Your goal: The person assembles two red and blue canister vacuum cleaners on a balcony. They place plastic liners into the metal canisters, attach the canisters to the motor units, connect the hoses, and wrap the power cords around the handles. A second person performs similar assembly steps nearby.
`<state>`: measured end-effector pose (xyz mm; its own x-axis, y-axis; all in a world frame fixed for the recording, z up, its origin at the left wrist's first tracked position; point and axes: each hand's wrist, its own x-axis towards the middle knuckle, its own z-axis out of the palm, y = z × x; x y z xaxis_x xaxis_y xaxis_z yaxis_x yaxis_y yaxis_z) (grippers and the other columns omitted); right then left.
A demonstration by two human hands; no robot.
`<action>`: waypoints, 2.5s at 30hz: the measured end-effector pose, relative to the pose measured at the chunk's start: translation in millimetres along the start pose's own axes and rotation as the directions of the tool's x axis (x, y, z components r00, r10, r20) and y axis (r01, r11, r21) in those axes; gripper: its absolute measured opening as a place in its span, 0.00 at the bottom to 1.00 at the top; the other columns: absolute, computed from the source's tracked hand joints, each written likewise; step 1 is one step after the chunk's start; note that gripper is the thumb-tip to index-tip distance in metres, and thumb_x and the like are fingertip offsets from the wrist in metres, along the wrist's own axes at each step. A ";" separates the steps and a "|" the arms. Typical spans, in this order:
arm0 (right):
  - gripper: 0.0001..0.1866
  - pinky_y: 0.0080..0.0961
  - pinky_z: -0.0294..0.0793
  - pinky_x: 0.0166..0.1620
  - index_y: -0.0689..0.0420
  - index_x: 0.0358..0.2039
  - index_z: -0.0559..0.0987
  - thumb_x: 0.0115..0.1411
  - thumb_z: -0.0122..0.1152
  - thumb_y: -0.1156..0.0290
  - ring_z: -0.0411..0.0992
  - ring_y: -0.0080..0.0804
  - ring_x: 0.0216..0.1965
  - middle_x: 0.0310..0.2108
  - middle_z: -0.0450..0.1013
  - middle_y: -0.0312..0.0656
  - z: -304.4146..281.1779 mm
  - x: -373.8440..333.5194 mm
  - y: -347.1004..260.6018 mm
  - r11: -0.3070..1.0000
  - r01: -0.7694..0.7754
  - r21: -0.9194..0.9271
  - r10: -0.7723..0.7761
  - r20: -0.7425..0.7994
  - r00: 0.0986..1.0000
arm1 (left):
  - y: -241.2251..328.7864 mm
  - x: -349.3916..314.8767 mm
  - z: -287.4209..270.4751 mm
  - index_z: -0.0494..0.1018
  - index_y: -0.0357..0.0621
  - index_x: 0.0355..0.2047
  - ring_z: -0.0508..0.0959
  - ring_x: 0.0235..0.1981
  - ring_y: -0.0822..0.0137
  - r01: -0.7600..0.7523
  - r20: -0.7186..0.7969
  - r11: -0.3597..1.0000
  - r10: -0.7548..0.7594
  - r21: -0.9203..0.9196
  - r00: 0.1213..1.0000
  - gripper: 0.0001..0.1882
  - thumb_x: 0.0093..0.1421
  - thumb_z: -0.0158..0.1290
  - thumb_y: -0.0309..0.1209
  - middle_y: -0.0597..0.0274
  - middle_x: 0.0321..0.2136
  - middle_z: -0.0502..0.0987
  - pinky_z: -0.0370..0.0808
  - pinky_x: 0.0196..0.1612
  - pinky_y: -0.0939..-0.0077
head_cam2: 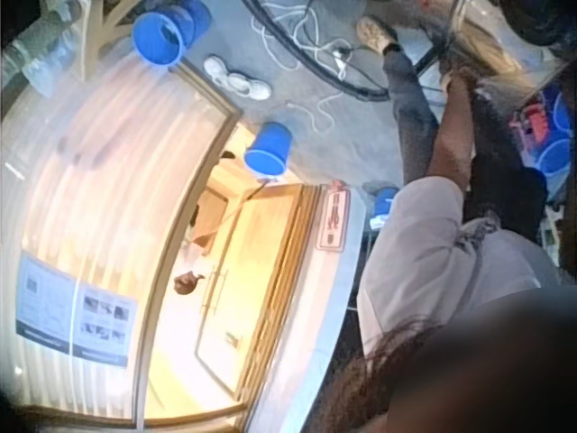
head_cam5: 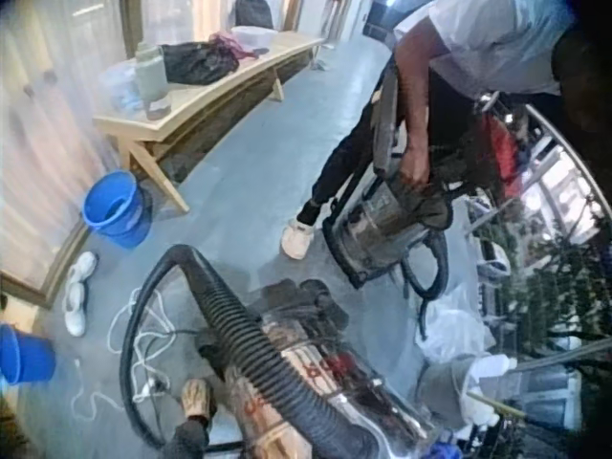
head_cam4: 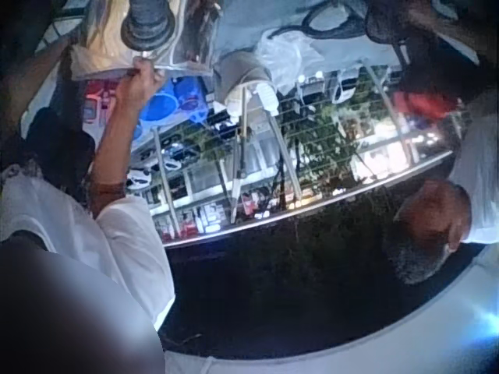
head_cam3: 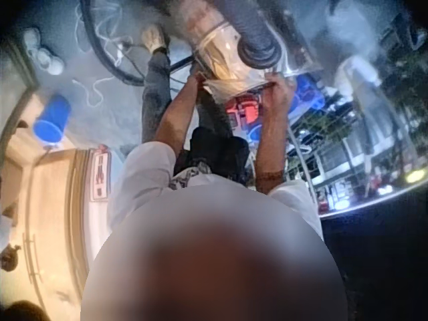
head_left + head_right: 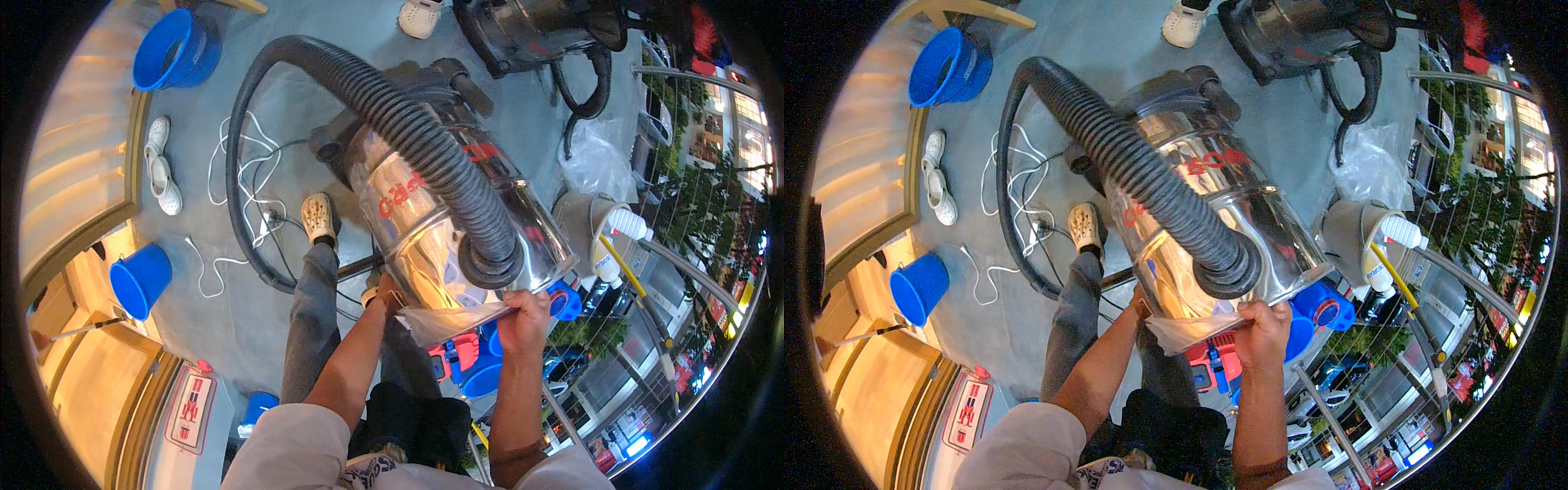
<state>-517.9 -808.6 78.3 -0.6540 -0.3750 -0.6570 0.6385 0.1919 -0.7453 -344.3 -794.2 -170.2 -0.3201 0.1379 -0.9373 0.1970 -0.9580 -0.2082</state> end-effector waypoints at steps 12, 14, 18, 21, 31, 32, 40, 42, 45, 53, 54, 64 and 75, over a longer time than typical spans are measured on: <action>0.05 0.30 0.70 0.37 0.63 0.17 0.68 0.35 0.48 0.84 0.70 0.31 0.25 0.23 0.70 0.42 -5.9 6.8 -6.7 1.000 0.016 -0.003 -0.016 -0.045 0.999 | -23.1 6.4 -6.8 0.69 0.47 0.37 0.71 0.40 0.55 0.081 -0.005 0.996 -0.081 0.042 0.997 0.18 0.59 0.32 0.42 0.57 0.35 0.72 0.68 0.44 0.53; 0.12 0.29 0.71 0.38 0.65 0.24 0.71 0.34 0.47 0.84 0.71 0.32 0.27 0.26 0.71 0.42 -5.6 3.2 -10.0 0.998 0.024 -0.053 -0.031 -0.124 0.992 | -25.3 6.9 -6.0 0.69 0.47 0.37 0.71 0.40 0.55 0.089 0.003 0.995 -0.090 0.047 0.996 0.18 0.59 0.32 0.42 0.57 0.35 0.72 0.68 0.44 0.53; 0.15 0.24 0.72 0.30 0.65 0.28 0.71 0.33 0.47 0.84 0.70 0.29 0.22 0.24 0.71 0.41 -14.8 -9.3 -19.4 0.996 0.003 -0.086 -0.011 -0.090 0.996 | -26.8 6.6 -3.4 0.69 0.47 0.38 0.71 0.40 0.55 0.085 0.015 0.994 -0.086 0.063 0.996 0.18 0.59 0.32 0.42 0.57 0.36 0.72 0.68 0.44 0.53; 0.20 0.22 0.70 0.24 0.64 0.32 0.72 0.33 0.48 0.84 0.69 0.28 0.19 0.25 0.71 0.41 -25.0 -34.0 -27.0 0.997 0.030 -0.070 -0.035 -0.072 0.997 | -23.1 4.3 0.7 0.69 0.47 0.38 0.71 0.40 0.55 0.056 0.036 0.995 -0.060 0.087 0.998 0.19 0.59 0.32 0.42 0.57 0.36 0.72 0.68 0.44 0.54; 0.14 0.22 0.65 0.41 0.64 0.31 0.74 0.40 0.48 0.83 0.67 0.28 0.36 0.34 0.71 0.39 -33.9 -108.0 -39.4 0.947 0.080 -0.311 -0.085 -0.004 0.996 | -9.0 -32.0 -4.7 0.68 0.47 0.38 0.71 0.40 0.55 -0.106 0.032 0.979 0.102 0.173 0.994 0.19 0.59 0.32 0.42 0.57 0.36 0.72 0.68 0.44 0.54; 0.14 0.22 0.64 0.42 0.64 0.31 0.75 0.40 0.48 0.83 0.66 0.28 0.37 0.35 0.70 0.40 -34.9 -111.7 -39.8 0.947 0.057 -0.317 -0.069 -0.026 0.997 | -5.5 -38.1 -7.8 0.68 0.47 0.39 0.71 0.40 0.55 -0.127 0.025 0.976 0.124 0.175 0.992 0.19 0.59 0.32 0.42 0.57 0.36 0.72 0.68 0.44 0.54; 0.16 0.18 0.66 0.30 0.65 0.30 0.75 0.39 0.45 0.89 0.68 0.23 0.27 0.26 0.72 0.36 -56.9 -133.8 -44.9 0.997 0.066 -0.039 -0.063 0.066 0.996 | 25.0 -75.0 -3.4 0.68 0.47 0.39 0.71 0.41 0.55 -0.309 0.026 0.923 0.312 0.231 0.950 0.19 0.59 0.32 0.43 0.57 0.37 0.72 0.68 0.44 0.55; 0.15 0.17 0.65 0.30 0.64 0.30 0.76 0.41 0.46 0.87 0.67 0.21 0.27 0.26 0.71 0.34 -63.3 -137.9 -43.1 0.996 0.087 0.020 -0.089 0.146 0.985 | 32.4 -81.9 0.1 0.68 0.47 0.39 0.71 0.41 0.55 -0.355 0.033 0.906 0.358 0.232 0.933 0.19 0.59 0.32 0.43 0.57 0.37 0.71 0.68 0.44 0.55; 0.12 0.16 0.64 0.29 0.62 0.31 0.76 0.46 0.47 0.84 0.65 0.17 0.26 0.25 0.70 0.29 -67.5 -144.7 -34.8 0.986 0.139 0.088 -0.157 0.252 0.955 | 45.3 -91.1 5.3 0.68 0.46 0.39 0.71 0.41 0.55 -0.417 0.044 0.879 0.419 0.229 0.907 0.19 0.59 0.32 0.43 0.57 0.37 0.71 0.68 0.44 0.55; 0.10 0.17 0.65 0.29 0.63 0.30 0.76 0.47 0.49 0.83 0.65 0.17 0.25 0.24 0.69 0.30 -106.0 -148.5 -34.7 0.978 0.208 0.033 -0.209 0.291 0.934 | 86.8 -121.4 25.2 0.68 0.46 0.40 0.71 0.41 0.55 -0.554 0.067 0.799 0.555 0.234 0.829 0.20 0.59 0.32 0.43 0.57 0.37 0.71 0.68 0.44 0.56; 0.10 0.17 0.65 0.29 0.63 0.30 0.76 0.47 0.48 0.83 0.65 0.17 0.25 0.24 0.69 0.30 -112.6 -146.5 -35.4 0.965 0.259 0.039 -0.258 0.298 0.919 | 93.0 -127.0 29.8 0.68 0.46 0.40 0.71 0.41 0.55 -0.570 0.072 0.786 0.571 0.239 0.818 0.20 0.59 0.32 0.43 0.57 0.37 0.71 0.68 0.44 0.56; 0.15 0.19 0.64 0.28 0.61 0.30 0.74 0.39 0.49 0.85 0.66 0.22 0.25 0.22 0.68 0.33 -140.4 -100.1 -15.2 0.918 0.002 0.397 -0.173 0.396 0.902 | 136.3 -183.7 79.0 0.68 0.46 0.41 0.71 0.41 0.55 -0.705 0.128 0.649 0.703 0.287 0.699 0.20 0.59 0.32 0.44 0.56 0.38 0.71 0.68 0.43 0.56; 0.32 0.33 0.69 0.45 0.60 0.49 0.66 0.39 0.63 0.76 0.67 0.34 0.44 0.45 0.68 0.43 -129.3 -36.7 52.1 0.734 -0.053 0.677 -0.394 0.487 0.779 | 163.1 -204.1 115.8 0.67 0.46 0.41 0.71 0.41 0.55 -0.777 0.179 0.557 0.766 0.293 0.617 0.20 0.59 0.32 0.44 0.56 0.39 0.71 0.69 0.43 0.57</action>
<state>-513.1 -667.6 48.8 -0.5636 -0.8099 -0.1629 0.7777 -0.4537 -0.4351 -354.2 -1007.7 19.6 -0.2121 -0.6941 -0.6879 0.0865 -0.7145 0.6943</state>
